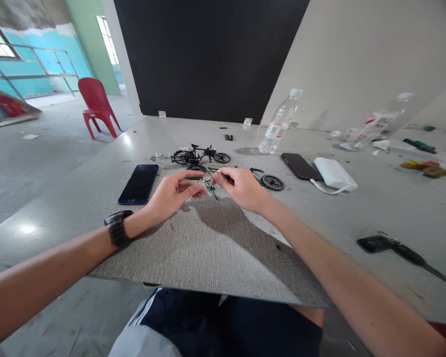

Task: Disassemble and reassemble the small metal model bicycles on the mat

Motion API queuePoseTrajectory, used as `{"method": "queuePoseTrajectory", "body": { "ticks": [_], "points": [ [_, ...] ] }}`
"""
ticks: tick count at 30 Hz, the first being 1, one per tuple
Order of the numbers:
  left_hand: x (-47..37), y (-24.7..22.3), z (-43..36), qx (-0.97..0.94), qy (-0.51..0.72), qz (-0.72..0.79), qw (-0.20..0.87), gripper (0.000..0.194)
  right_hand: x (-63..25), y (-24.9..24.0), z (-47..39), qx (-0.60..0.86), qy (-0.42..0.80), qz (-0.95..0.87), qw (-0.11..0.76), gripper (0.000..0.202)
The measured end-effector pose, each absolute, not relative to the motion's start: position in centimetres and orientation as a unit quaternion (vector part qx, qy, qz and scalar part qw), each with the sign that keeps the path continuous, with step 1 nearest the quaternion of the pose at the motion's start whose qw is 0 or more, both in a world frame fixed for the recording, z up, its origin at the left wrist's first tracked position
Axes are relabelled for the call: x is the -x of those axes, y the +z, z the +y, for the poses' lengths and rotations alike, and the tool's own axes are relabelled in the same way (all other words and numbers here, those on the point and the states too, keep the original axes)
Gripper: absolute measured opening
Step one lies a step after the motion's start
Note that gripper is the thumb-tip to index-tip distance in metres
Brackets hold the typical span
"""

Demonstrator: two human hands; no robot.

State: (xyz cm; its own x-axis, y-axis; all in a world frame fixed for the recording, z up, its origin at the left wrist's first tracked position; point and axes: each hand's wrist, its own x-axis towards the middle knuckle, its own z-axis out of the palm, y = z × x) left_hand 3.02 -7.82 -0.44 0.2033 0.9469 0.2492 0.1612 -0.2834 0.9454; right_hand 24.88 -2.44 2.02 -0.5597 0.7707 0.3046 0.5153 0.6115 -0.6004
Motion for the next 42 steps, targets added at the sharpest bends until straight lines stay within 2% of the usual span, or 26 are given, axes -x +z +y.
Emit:
{"method": "queuePoseTrajectory", "body": {
  "ticks": [3, 13, 19, 21, 25, 28, 33, 36, 42],
  "points": [
    [-2.91, -0.51, -7.84, -0.655, 0.466, 0.416, 0.425, 0.046, -24.85, 2.03, -2.48, 0.383, 0.242, -0.850, 0.270, 0.053],
    [-3.04, -0.54, -7.86, -0.638, 0.478, 0.417, 0.437, 0.032, -25.01, 2.01, -2.19, 0.377, 0.268, -0.848, 0.260, 0.053],
    [-2.88, -0.64, -7.86, -0.654, 0.499, 0.394, 0.410, 0.054, -24.58, 2.05, -2.61, 0.393, 0.374, -0.803, 0.247, 0.052],
    [-2.78, -0.70, -7.84, -0.660, 0.509, 0.398, 0.382, 0.048, -24.50, 2.04, -2.68, 0.404, 0.430, -0.772, 0.237, 0.048],
    [-2.56, -0.76, -7.76, -0.679, 0.532, 0.416, 0.289, 0.019, -24.52, 2.00, -2.67, 0.389, 0.526, -0.721, 0.226, 0.043],
    [-2.47, -0.65, -7.77, -0.683, 0.549, 0.421, 0.236, 0.012, -24.58, 1.92, -2.67, 0.362, 0.559, -0.709, 0.232, 0.048],
    [-2.53, -0.44, -7.85, -0.658, 0.574, 0.423, 0.241, 0.009, -24.74, 1.90, -2.94, 0.349, 0.482, -0.744, 0.304, 0.056],
    [-2.64, -0.27, -7.93, -0.651, 0.576, 0.433, 0.239, 0.009, -25.03, 2.15, -3.09, 0.339, 0.377, -0.783, 0.359, 0.049],
    [-2.66, -0.13, -8.01, -0.645, 0.578, 0.442, 0.234, 0.008, -25.31, 2.09, -2.96, 0.293, 0.194, -0.852, 0.387, 0.042]
  ]
}}
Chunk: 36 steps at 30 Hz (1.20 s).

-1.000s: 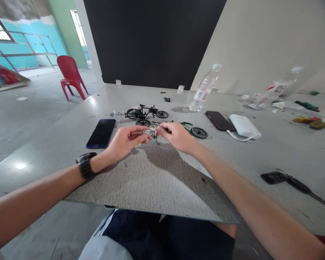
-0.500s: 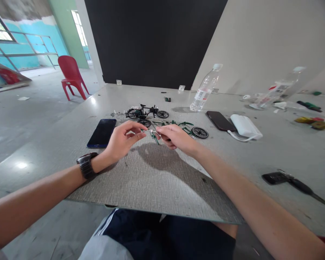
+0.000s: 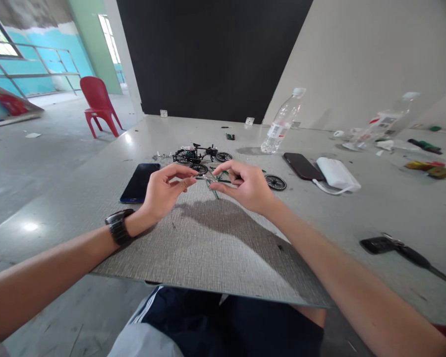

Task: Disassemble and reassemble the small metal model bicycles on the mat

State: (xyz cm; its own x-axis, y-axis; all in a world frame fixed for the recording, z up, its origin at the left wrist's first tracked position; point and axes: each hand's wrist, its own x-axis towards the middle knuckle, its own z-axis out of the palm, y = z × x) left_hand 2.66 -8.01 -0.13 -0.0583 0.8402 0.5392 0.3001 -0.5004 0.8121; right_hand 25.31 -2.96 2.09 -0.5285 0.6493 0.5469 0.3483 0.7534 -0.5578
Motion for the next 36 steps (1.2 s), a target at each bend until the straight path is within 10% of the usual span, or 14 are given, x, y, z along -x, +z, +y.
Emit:
{"method": "queuePoseTrajectory", "body": {
  "ticks": [29, 36],
  "points": [
    [-2.39, -0.45, -7.91, -0.670, 0.567, 0.436, 0.198, 0.005, -24.69, 1.48, -3.26, 0.297, 0.154, -0.841, 0.426, 0.042],
    [-2.74, -0.34, -7.74, -0.633, 0.558, 0.437, 0.313, 0.038, -24.89, 1.33, -3.20, 0.268, 0.107, -0.856, 0.429, 0.037]
  ]
}}
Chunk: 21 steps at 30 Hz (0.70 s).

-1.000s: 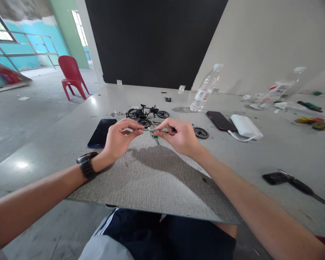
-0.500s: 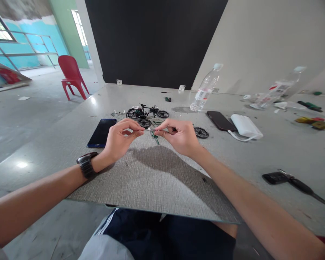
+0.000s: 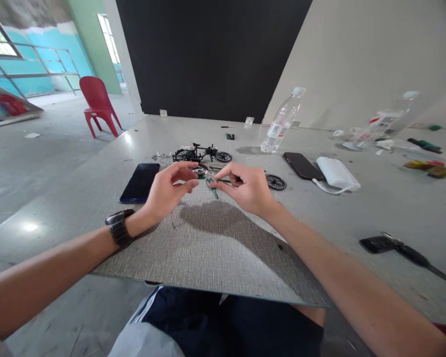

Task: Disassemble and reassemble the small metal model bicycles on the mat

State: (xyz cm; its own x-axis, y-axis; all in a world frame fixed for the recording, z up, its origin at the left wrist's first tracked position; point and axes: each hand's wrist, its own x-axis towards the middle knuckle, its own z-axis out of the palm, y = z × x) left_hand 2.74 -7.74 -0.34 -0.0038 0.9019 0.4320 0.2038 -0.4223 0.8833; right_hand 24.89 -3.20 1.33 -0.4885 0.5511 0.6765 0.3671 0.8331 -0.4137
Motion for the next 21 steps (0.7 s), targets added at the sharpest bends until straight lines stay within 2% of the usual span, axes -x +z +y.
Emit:
{"method": "queuePoseTrajectory", "body": {
  "ticks": [4, 8, 13, 21],
  "points": [
    [-3.0, -0.5, -7.6, -0.617, 0.516, 0.420, 0.420, 0.045, -24.7, 1.1, -3.4, 0.231, 0.096, -0.878, 0.408, 0.024],
    [-3.1, -0.6, -7.7, -0.634, 0.478, 0.385, 0.470, 0.035, -24.3, 0.7, -3.7, 0.201, 0.100, -0.896, 0.384, 0.016],
    [-3.0, -0.7, -7.7, -0.648, 0.471, 0.355, 0.482, 0.020, -23.9, 0.7, -4.1, 0.199, 0.112, -0.911, 0.344, 0.016],
    [-2.9, -0.7, -7.6, -0.637, 0.508, 0.380, 0.437, 0.024, -23.8, 1.4, -4.4, 0.216, 0.117, -0.918, 0.310, 0.020]
  ]
}}
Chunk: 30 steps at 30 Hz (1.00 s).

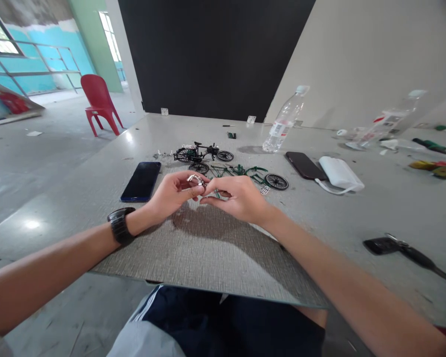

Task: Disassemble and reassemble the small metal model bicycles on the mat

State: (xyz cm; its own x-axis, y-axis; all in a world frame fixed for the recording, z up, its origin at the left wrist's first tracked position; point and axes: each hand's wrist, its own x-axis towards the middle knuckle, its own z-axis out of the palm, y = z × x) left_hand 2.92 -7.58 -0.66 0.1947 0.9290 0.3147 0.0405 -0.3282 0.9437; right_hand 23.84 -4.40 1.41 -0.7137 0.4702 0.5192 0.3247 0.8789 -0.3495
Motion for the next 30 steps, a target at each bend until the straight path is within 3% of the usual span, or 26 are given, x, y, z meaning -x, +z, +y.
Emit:
{"method": "queuePoseTrajectory", "body": {
  "ticks": [3, 8, 13, 30],
  "points": [
    [-3.0, -0.3, -7.6, -0.621, 0.536, 0.392, 0.417, 0.025, -24.2, 2.1, -4.7, 0.238, 0.118, -0.920, 0.288, 0.031],
    [-3.1, -0.4, -7.4, -0.620, 0.547, 0.392, 0.404, 0.025, -24.7, 2.8, -4.7, 0.268, 0.124, -0.910, 0.291, 0.014],
    [-3.2, -0.5, -7.3, -0.619, 0.537, 0.377, 0.432, 0.016, -24.5, 2.4, -4.3, 0.253, 0.097, -0.913, 0.306, 0.014],
    [-3.1, -0.4, -7.2, -0.637, 0.527, 0.378, 0.416, 0.028, -24.6, 1.9, -4.2, 0.256, 0.066, -0.914, 0.308, 0.013]
  ]
}}
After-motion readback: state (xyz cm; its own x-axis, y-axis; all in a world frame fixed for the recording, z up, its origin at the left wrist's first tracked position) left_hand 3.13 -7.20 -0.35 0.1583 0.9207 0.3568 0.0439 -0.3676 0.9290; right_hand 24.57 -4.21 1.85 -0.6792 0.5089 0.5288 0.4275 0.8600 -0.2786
